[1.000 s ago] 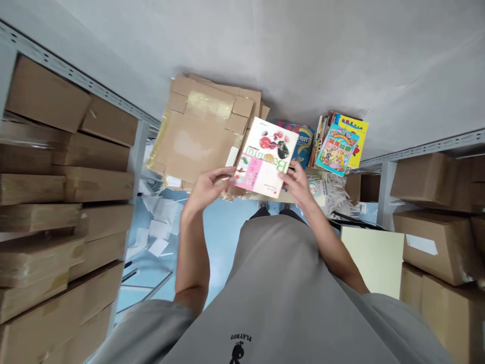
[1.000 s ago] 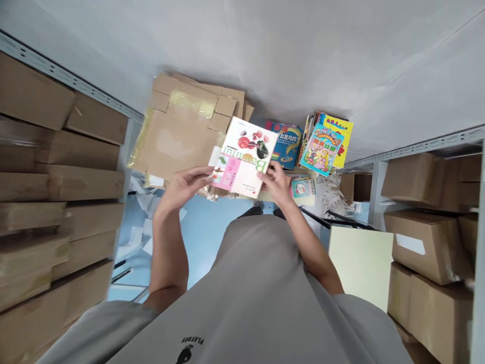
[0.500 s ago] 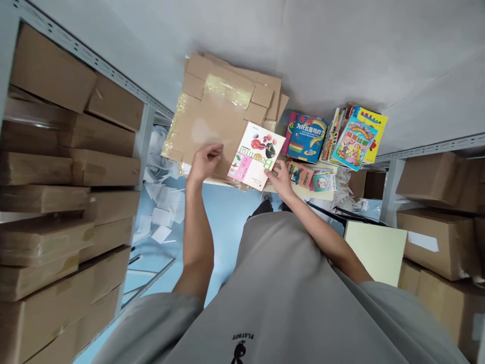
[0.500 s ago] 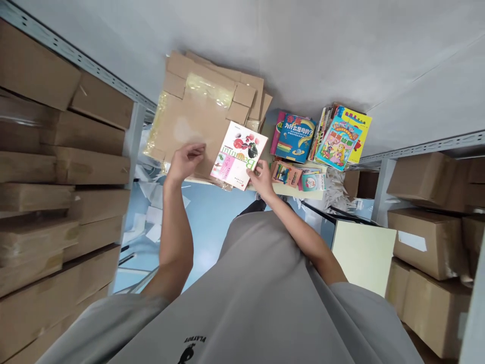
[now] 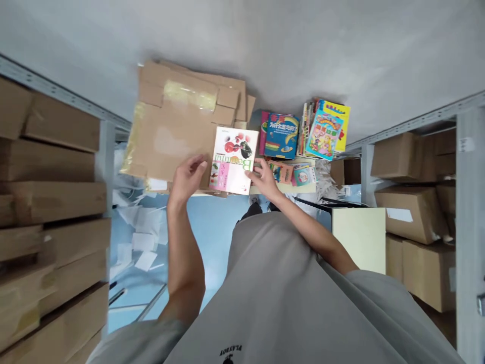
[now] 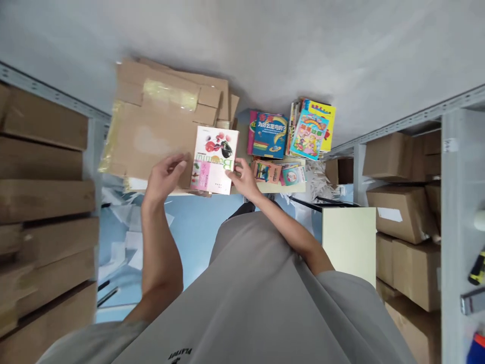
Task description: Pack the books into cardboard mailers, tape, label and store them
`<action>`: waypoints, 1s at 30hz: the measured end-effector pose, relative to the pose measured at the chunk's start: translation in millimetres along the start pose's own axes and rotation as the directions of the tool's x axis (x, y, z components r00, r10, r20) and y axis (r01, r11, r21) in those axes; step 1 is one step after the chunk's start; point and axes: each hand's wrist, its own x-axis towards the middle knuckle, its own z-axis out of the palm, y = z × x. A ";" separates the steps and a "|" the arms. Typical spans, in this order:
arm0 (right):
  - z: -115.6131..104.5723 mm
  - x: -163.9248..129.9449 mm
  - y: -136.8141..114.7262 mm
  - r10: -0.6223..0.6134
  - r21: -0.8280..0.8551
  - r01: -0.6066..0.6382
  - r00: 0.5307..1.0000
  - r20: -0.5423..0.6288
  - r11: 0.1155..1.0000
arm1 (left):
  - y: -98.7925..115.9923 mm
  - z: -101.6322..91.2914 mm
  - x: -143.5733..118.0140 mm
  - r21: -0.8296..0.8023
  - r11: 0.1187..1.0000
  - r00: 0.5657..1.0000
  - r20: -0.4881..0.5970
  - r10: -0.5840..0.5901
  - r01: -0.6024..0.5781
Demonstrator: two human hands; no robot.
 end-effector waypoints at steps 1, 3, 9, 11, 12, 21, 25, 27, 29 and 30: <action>-8.5 -4.1 -10.3 -0.036 -0.004 0.036 0.999 -0.001 0.999 | 7.9 11.8 -5.6 -0.036 0.999 0.999 0.038 -0.013 0.014; -32.6 -13.6 -30.2 -0.099 -0.017 0.098 0.994 -0.045 0.995 | 22.7 39.1 -13.7 -0.099 0.995 0.997 0.082 -0.016 0.024; -144.2 -42.7 -67.6 -0.120 0.002 0.124 0.960 -0.253 0.992 | 58.5 152.4 6.1 -0.253 0.967 0.981 0.183 0.063 -0.015; -186.5 -50.8 -77.7 -0.171 -0.036 0.169 0.917 -0.361 0.985 | 71.1 205.8 23.6 -0.290 0.957 0.965 0.248 0.091 -0.016; -207.1 -54.5 -83.1 -0.202 -0.066 0.192 0.887 -0.415 0.979 | 77.7 234.7 32.7 -0.282 0.959 0.957 0.272 0.105 -0.025; -334.9 -45.4 -106.3 -0.347 -0.198 0.285 0.774 -0.530 0.938 | 116.3 381.2 73.2 0.031 0.999 0.965 0.260 0.028 -0.037; -355.6 -5.0 -91.6 -0.330 -0.193 0.268 0.798 -0.504 0.944 | 119.5 327.4 59.9 -0.099 0.991 0.978 0.182 0.106 -0.089; -361.9 20.7 -79.5 -0.314 -0.182 0.257 0.822 -0.476 0.949 | 122.4 289.5 47.6 -0.153 0.983 0.984 0.127 0.122 -0.102; -367.8 45.3 -66.6 -0.310 -0.198 0.244 0.832 -0.460 0.949 | 126.7 255.2 32.9 -0.167 0.981 0.991 0.079 0.112 -0.098; -370.7 55.5 -60.9 -0.316 -0.220 0.238 0.830 -0.460 0.946 | 128.9 241.0 25.1 -0.170 0.981 0.993 0.065 0.102 -0.090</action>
